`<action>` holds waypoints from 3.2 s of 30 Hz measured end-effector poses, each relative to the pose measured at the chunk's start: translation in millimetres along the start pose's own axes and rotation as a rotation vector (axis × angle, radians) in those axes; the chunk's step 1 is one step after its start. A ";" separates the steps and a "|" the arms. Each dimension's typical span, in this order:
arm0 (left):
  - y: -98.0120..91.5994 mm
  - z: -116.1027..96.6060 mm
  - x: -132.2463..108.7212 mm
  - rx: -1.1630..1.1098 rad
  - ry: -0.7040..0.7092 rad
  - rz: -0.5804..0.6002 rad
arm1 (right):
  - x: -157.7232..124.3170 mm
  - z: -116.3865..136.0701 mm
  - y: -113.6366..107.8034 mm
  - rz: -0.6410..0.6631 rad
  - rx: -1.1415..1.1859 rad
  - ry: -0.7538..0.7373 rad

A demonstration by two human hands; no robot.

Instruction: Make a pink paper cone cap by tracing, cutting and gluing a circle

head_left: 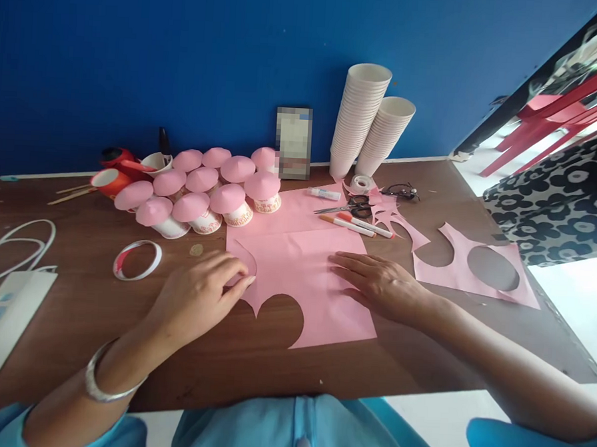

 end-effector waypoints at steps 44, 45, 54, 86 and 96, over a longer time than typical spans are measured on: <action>79.4 34.0 -16.2 -0.016 0.156 0.330 | 71.4 -13.6 21.6 -0.324 0.011 -0.023; 72.9 38.9 -22.1 -0.029 0.128 0.319 | 71.8 -14.5 21.0 -0.321 0.018 -0.013; -6.5 106.0 -57.4 -0.125 -0.265 -0.095 | 68.8 -10.6 -11.3 -0.270 0.082 0.003; 23.8 7.6 22.1 -0.087 0.317 0.019 | 59.1 -5.5 -13.3 -0.234 0.165 0.048; 55.0 38.5 28.3 -0.252 0.229 0.143 | 101.2 10.8 20.9 -0.142 0.424 0.016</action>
Point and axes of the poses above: each hand's wrist, its own x-axis towards the middle knuckle, its own y-axis out of the palm, z = x × y, the point moved 10 cm from there along x, towards the middle knuckle, and after that the axes turned 1 degree about y, right-handed, at the moved point
